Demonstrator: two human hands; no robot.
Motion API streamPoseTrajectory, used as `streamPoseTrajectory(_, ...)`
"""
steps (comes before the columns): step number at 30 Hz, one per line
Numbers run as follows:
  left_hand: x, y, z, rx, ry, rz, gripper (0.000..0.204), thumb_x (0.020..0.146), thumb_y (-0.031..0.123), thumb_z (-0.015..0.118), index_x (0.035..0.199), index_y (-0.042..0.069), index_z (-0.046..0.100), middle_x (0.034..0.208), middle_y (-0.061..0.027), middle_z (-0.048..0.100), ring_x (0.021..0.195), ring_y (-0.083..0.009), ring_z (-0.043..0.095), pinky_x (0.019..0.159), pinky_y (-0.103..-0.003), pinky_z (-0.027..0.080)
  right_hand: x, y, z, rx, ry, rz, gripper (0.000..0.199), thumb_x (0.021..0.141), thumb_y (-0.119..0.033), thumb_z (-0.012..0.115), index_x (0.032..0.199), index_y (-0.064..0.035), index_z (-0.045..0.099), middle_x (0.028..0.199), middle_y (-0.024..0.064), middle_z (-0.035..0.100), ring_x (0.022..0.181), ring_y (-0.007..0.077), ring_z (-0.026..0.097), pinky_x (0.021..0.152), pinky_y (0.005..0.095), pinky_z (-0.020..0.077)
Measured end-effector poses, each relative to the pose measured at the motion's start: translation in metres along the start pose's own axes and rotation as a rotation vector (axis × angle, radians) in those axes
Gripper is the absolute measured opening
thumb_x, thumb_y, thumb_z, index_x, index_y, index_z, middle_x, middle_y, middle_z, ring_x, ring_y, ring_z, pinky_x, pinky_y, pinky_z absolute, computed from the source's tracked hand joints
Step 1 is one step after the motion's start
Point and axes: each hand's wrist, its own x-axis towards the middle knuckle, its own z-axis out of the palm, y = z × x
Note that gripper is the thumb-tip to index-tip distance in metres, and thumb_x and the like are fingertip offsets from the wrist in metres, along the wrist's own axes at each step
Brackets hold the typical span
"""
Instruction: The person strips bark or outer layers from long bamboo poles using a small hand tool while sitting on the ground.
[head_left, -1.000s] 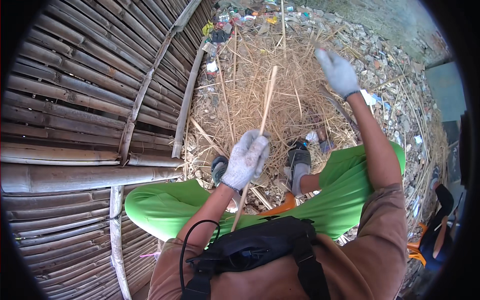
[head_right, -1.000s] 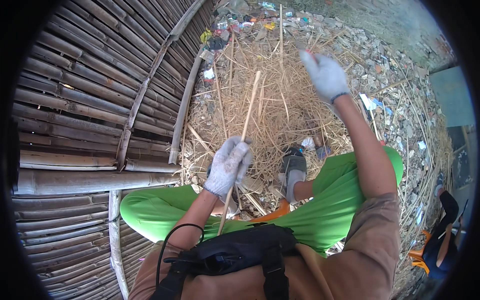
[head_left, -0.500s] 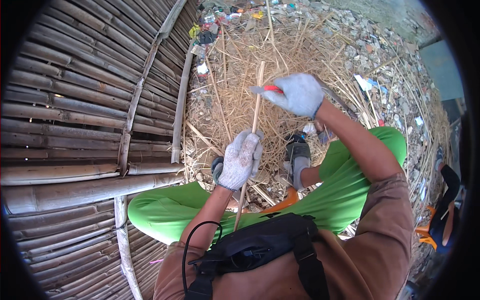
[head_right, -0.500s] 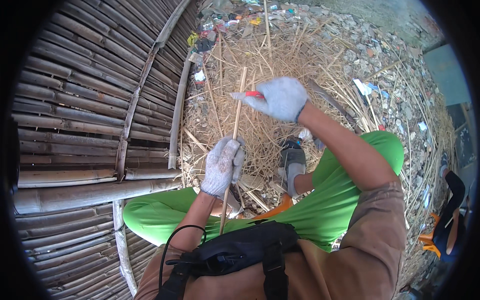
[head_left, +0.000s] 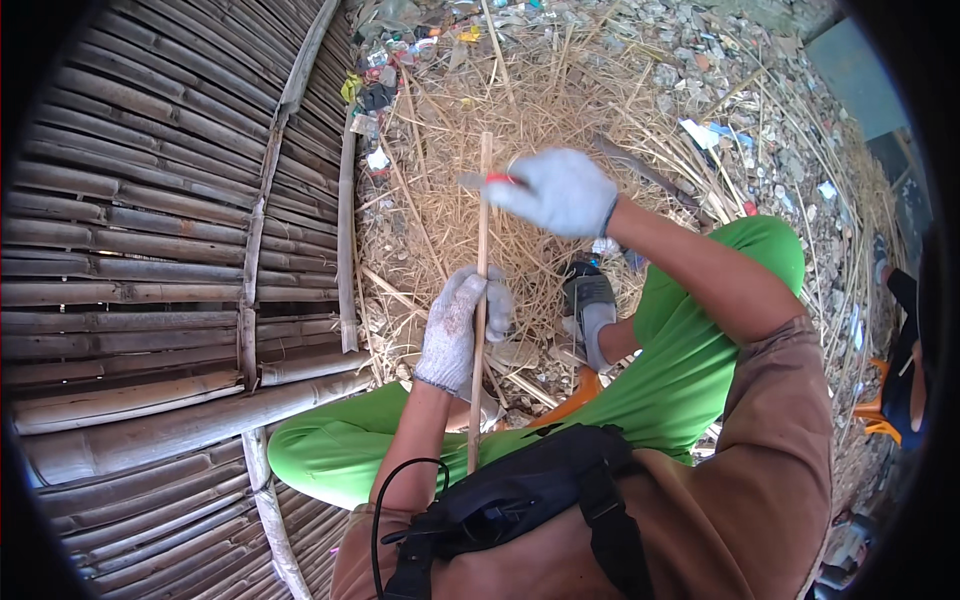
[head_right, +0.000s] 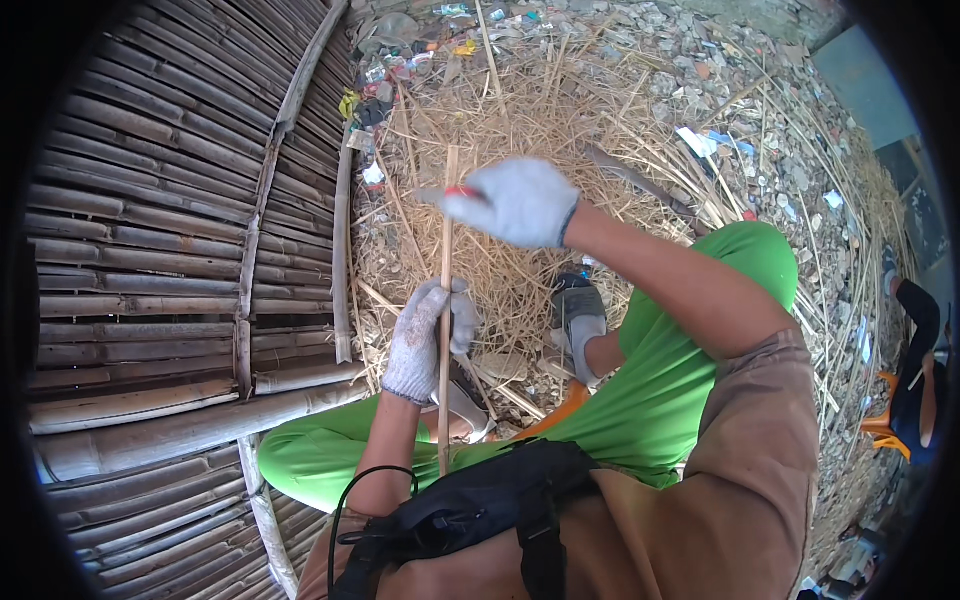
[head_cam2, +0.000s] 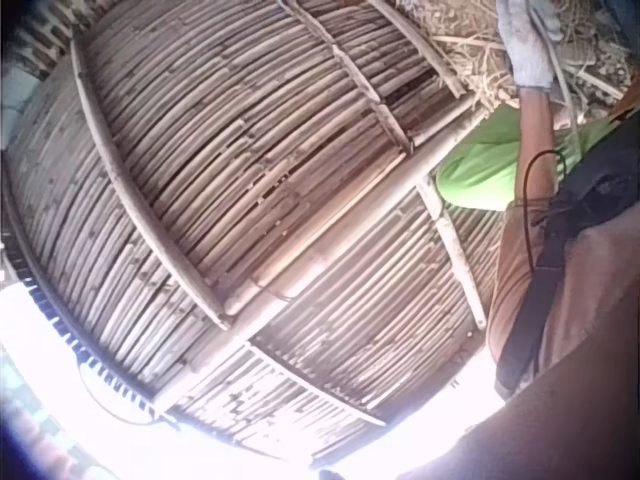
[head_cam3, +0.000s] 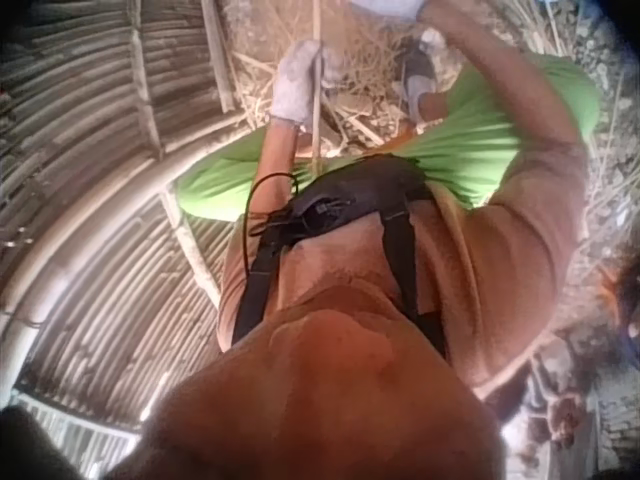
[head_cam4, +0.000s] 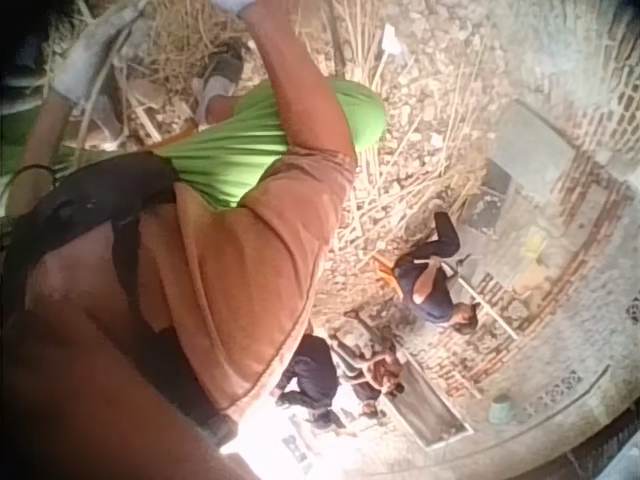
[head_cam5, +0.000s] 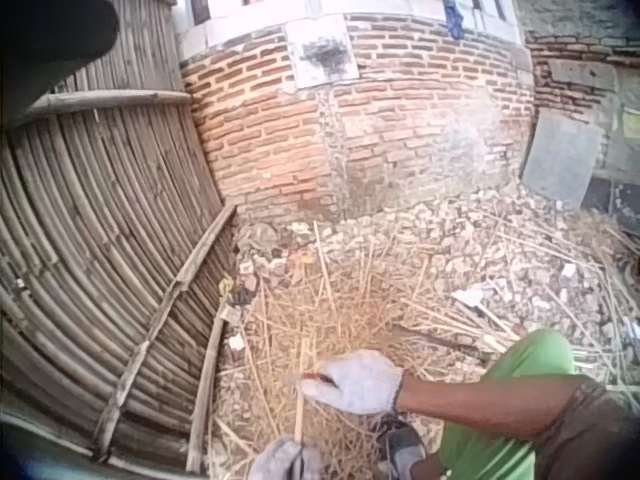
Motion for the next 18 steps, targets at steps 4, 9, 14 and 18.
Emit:
streamPoseTrajectory(4,-0.001,0.002,0.003,-0.036,0.030,0.037,0.032,0.117,0.032,0.056,0.131,0.004,0.060,0.076,-0.0044,0.062,0.052,-0.0107,0.054,0.044,-0.025,0.044,-0.023,-0.014,0.034,-0.104,-0.030,-0.208,0.068,0.106,-0.071,0.052,0.086,-0.0105,0.076,0.076,0.0178,0.073,0.073,0.0389,0.076,0.066,0.0525,0.0594)
streamPoseTrajectory(9,-0.011,0.004,0.016,0.044,0.022,0.028,0.033,0.117,0.032,0.056,0.128,0.001,0.059,0.068,-0.0025,0.055,0.043,-0.0102,0.045,0.037,-0.025,0.036,0.006,0.008,0.004,-0.276,-0.081,-0.018,0.075,0.107,-0.074,0.043,0.086,-0.0119,0.078,0.080,0.0202,0.076,0.077,0.0404,0.078,0.069,0.0556,0.0613)
streamPoseTrajectory(14,-0.022,0.006,0.033,0.126,0.016,0.111,0.031,0.116,0.027,0.060,0.129,0.000,0.059,0.068,-0.0025,0.055,0.043,-0.0095,0.044,0.036,-0.025,0.036,0.031,0.055,-0.021,-0.170,0.155,0.191,0.075,0.109,-0.075,0.043,0.092,-0.0096,0.076,0.082,0.0207,0.076,0.078,0.0403,0.076,0.073,0.0554,0.0598)
streamPoseTrajectory(18,-0.014,0.011,0.023,0.110,0.084,0.089,0.030,0.114,0.022,0.061,0.135,0.001,0.056,0.074,-0.0021,0.058,0.044,-0.0088,0.047,0.038,-0.025,0.039,0.004,0.024,-0.008,-0.011,0.145,0.015,0.076,0.109,-0.076,0.039,0.098,-0.0106,0.077,0.083,0.0191,0.075,0.080,0.0399,0.076,0.073,0.0552,0.0589)
